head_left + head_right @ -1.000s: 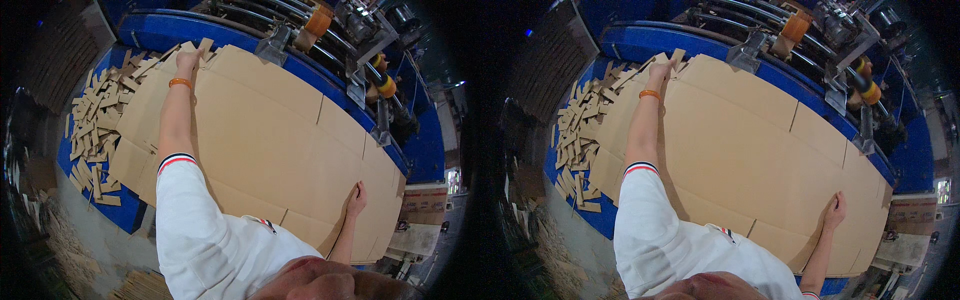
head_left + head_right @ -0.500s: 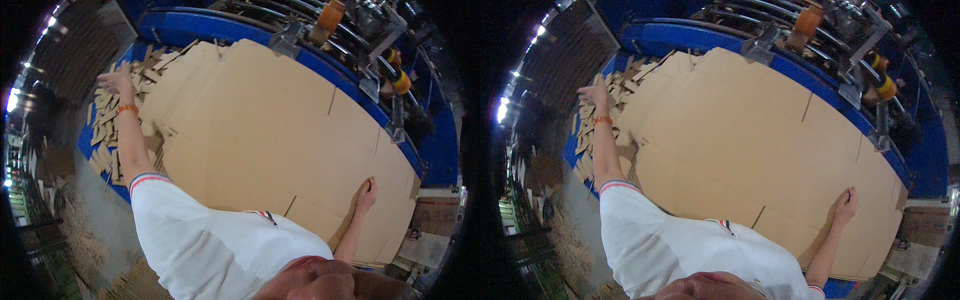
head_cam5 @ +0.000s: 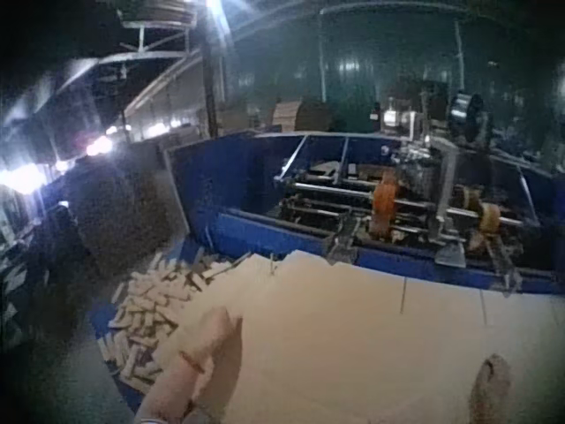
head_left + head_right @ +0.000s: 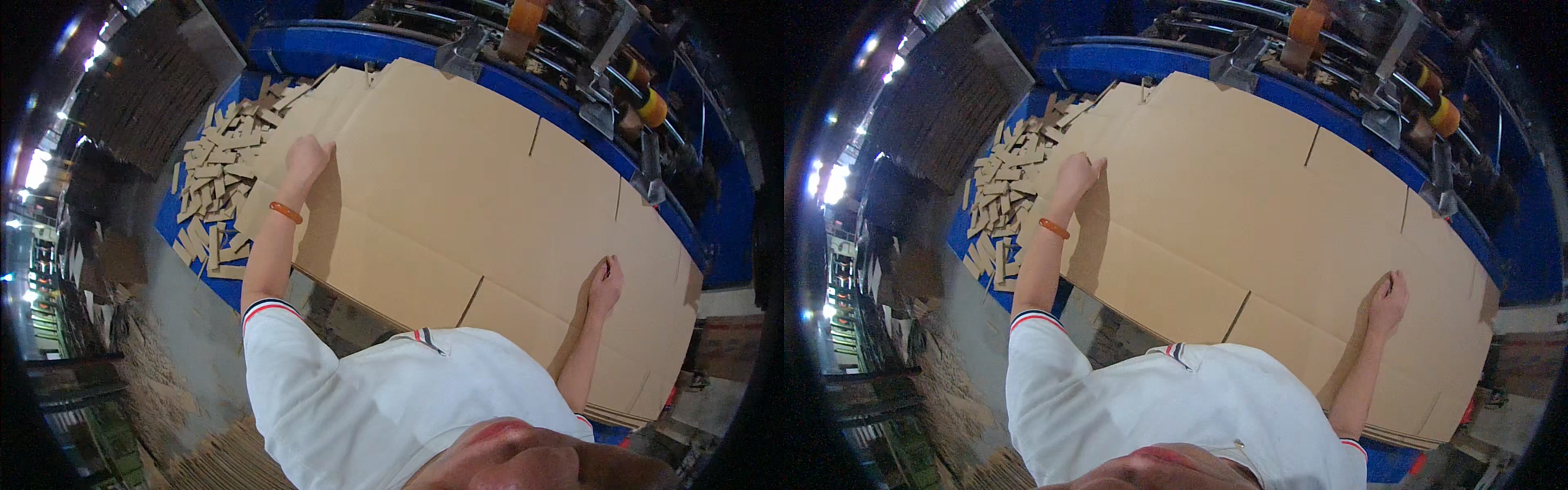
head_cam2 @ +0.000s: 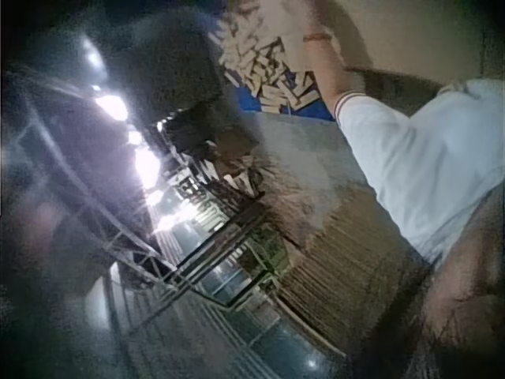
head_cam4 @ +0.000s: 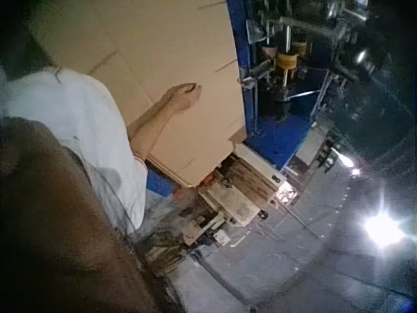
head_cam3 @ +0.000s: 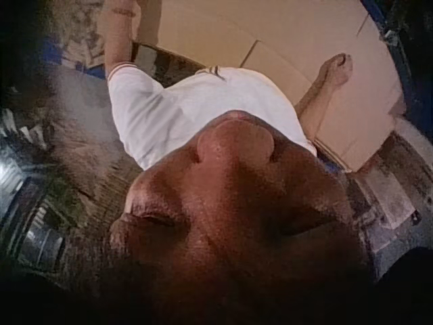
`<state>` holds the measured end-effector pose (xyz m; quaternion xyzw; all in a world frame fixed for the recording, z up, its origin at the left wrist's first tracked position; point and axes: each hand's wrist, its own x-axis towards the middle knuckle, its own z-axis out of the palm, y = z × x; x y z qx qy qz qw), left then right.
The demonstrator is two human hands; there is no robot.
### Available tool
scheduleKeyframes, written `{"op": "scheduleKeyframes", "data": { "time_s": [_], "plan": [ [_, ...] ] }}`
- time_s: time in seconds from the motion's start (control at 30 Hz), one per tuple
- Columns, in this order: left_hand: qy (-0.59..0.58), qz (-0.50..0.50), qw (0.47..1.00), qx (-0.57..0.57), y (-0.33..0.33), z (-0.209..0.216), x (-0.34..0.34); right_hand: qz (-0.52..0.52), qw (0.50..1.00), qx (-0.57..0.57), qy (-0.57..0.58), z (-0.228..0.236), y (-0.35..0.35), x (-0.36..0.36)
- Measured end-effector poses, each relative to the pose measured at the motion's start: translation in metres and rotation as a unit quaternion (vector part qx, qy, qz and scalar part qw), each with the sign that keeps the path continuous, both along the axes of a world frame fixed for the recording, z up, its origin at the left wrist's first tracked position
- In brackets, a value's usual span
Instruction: The person repeatedly picks up flat cardboard sheets, folds them along pre-scored lines to form box shapes, and places them on a conveyor belt. The process is continuous and repetitive, with the person handling each sheet individually.
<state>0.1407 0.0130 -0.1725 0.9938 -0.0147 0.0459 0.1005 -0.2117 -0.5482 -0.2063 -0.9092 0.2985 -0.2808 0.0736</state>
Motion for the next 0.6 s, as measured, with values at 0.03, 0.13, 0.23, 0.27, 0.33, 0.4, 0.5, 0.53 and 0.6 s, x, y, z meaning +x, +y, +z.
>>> {"op": "scheduleKeyframes", "data": {
  "time_s": [0.03,0.13,0.23,0.27,0.33,0.4,0.5,0.53,0.6],
  "plan": [
    [-0.005,0.003,1.0,0.008,-0.003,0.002,0.001,0.0,1.0,0.004,-0.007,-0.002,-0.002,-0.003],
    [0.046,0.009,0.998,0.036,-0.006,0.019,0.002,-0.004,0.999,0.025,-0.025,-0.004,-0.003,0.001],
    [0.035,0.042,0.997,0.046,0.0,0.019,0.004,0.0,0.998,0.057,-0.026,-0.001,0.002,0.009],
    [0.068,0.037,0.997,0.001,-0.002,0.03,0.007,0.003,0.997,0.066,-0.036,-0.005,-0.003,0.006],
    [0.138,0.028,0.986,-0.088,0.0,0.059,0.011,0.005,0.996,0.077,-0.043,-0.01,-0.007,0.0],
    [0.085,0.045,0.986,-0.137,0.009,0.068,0.008,0.017,0.996,0.082,-0.04,-0.008,-0.008,0.004],
    [-0.035,0.011,0.999,0.001,-0.019,0.103,-0.012,-0.01,0.995,0.096,-0.022,-0.006,-0.008,0.003],
    [-0.103,-0.003,0.994,0.035,-0.025,0.108,-0.02,-0.004,0.995,0.102,-0.02,-0.003,-0.005,0.005],
    [-0.233,-0.043,0.967,0.097,-0.044,0.125,-0.038,-0.003,0.994,0.111,-0.011,0.006,0.002,0.005]
  ]
}}
